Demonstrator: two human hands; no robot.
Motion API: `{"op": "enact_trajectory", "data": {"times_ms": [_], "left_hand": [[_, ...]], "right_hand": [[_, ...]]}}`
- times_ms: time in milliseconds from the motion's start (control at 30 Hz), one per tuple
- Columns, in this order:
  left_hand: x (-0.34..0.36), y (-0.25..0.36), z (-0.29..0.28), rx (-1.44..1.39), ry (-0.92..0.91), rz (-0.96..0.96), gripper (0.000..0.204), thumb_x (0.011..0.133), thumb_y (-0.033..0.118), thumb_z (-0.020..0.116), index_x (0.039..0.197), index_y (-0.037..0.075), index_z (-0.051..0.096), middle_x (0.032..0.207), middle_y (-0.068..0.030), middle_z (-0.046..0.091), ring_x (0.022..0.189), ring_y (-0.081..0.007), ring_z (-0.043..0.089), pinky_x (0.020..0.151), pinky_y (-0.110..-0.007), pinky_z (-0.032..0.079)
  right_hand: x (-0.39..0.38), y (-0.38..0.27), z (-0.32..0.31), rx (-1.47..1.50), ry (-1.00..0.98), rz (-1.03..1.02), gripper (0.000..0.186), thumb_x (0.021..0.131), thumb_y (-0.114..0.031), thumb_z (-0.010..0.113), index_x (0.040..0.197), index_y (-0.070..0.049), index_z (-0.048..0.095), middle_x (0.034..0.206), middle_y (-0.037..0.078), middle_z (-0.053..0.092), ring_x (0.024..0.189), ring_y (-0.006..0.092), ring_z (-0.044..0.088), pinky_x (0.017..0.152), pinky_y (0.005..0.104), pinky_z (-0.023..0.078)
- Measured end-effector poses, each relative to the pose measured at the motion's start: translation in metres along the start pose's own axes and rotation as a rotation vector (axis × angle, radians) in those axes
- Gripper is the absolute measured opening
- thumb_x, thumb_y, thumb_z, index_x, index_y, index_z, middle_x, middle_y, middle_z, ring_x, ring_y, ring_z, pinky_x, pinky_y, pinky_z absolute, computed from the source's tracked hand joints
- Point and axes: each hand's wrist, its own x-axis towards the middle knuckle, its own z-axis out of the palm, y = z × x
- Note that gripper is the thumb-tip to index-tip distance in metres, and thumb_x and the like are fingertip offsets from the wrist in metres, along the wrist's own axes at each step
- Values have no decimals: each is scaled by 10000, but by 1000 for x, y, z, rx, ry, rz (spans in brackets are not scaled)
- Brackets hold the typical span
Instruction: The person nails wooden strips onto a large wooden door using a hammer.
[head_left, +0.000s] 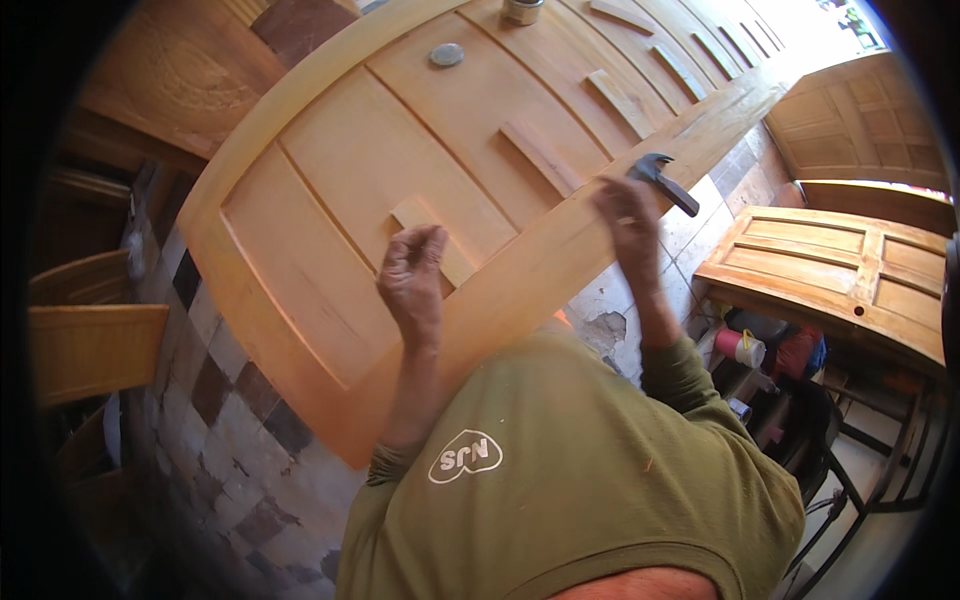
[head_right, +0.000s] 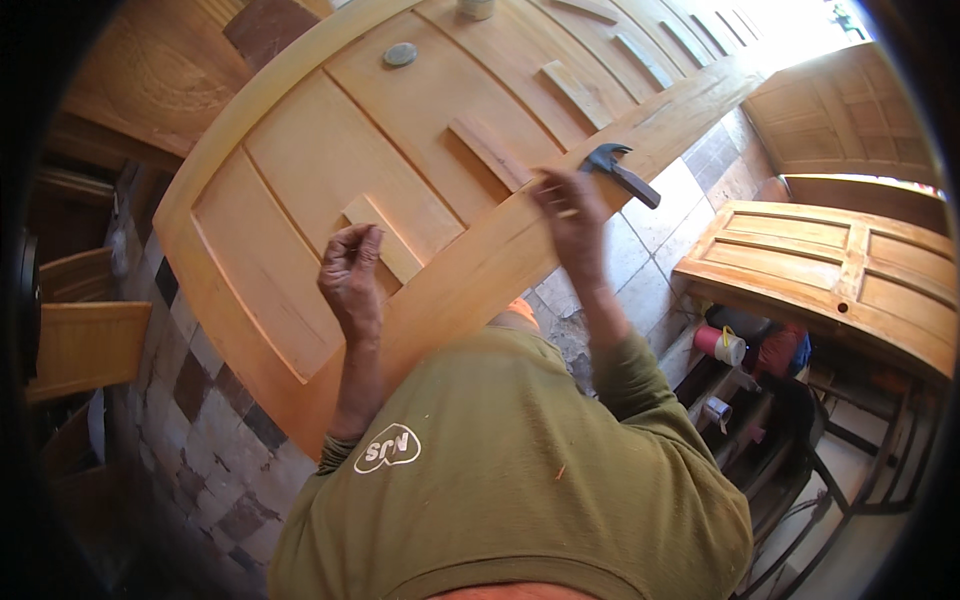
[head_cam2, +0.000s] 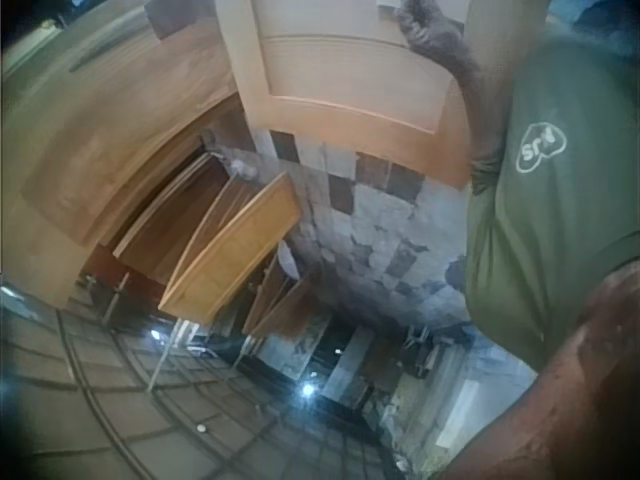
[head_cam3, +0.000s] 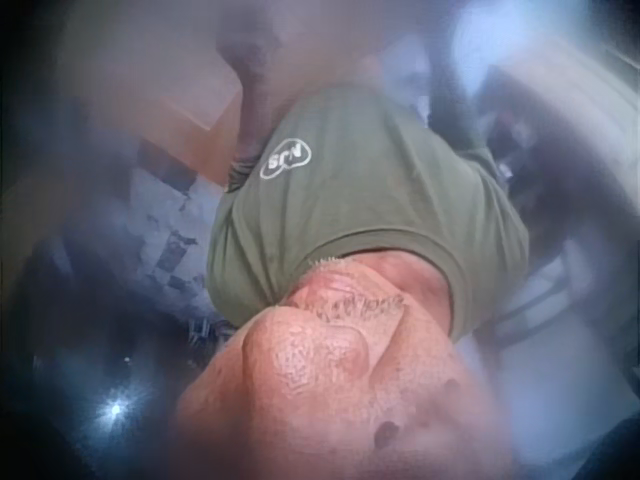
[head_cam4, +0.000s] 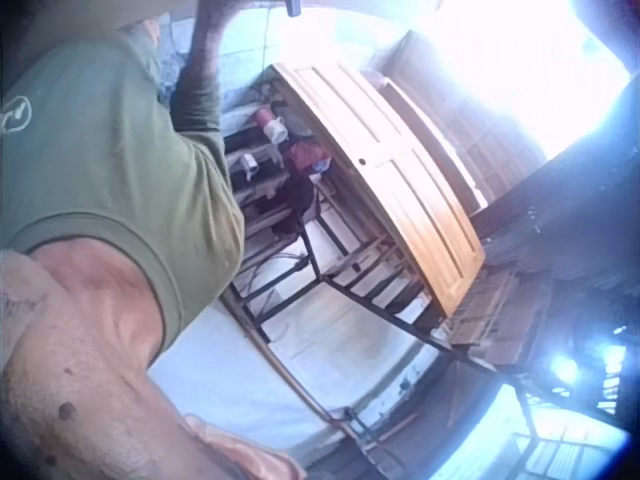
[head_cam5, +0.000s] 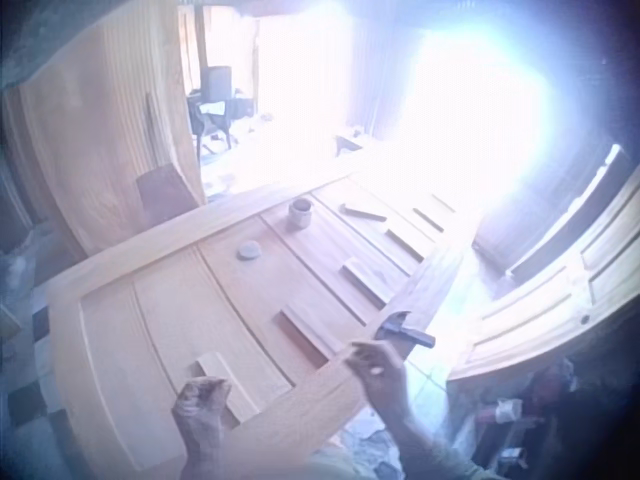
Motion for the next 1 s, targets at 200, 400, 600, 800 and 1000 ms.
{"op": "enact_trajectory", "data": {"times_ms": [200, 400, 600, 800, 1000], "left_hand": [[17, -29, -61, 178, 103, 2, 89, 980, 85, 816, 1044, 30, 790, 965, 23, 748, 858, -41, 648, 781, -205, 529], [12, -43, -56, 663, -113, 373, 120, 886, 67, 856, 1000, 94, 830, 1084, -22, 783, 1054, -182, 670, 986, -358, 529], [11, -56, -44, 576, -77, 296, 145, 841, 85, 877, 979, 101, 837, 1179, -48, 753, 1281, -248, 542, 1048, -393, 484], [8, -54, -41, 496, -115, 243, 172, 848, 48, 869, 1011, 92, 838, 1209, -70, 740, 1250, -236, 586, 1052, -391, 513], [9, -57, -44, 550, -122, 296, 152, 860, 57, 867, 1006, 83, 834, 1211, -78, 738, 1257, -241, 582, 1045, -390, 521]], "right_hand": [[17, 116, -122, -818, 44, -64, 432, 985, -304, 784, 1368, -118, 708, 1182, 159, 739, 1054, 352, 722, 870, 461, 571], [19, 109, -116, -822, -219, 75, 450, 967, -371, 777, 1283, -59, 705, 1125, 203, 758, 1011, 393, 733, 875, 468, 576], [16, 85, -95, -465, -100, 457, 435, 906, -357, 814, 1139, -3, 715, 869, 135, 746, 807, 218, 722, 767, 376, 581], [-22, 44, -54, 188, -12, 541, 306, 971, -257, 841, 1101, -32, 679, 854, -39, 612, 655, 22, 521, 550, 212, 408], [-66, -6, 5, 533, 130, 294, 354, 931, -18, 828, 1235, -27, 647, 1027, 21, 697, 887, 71, 643, 783, 253, 547]]}}
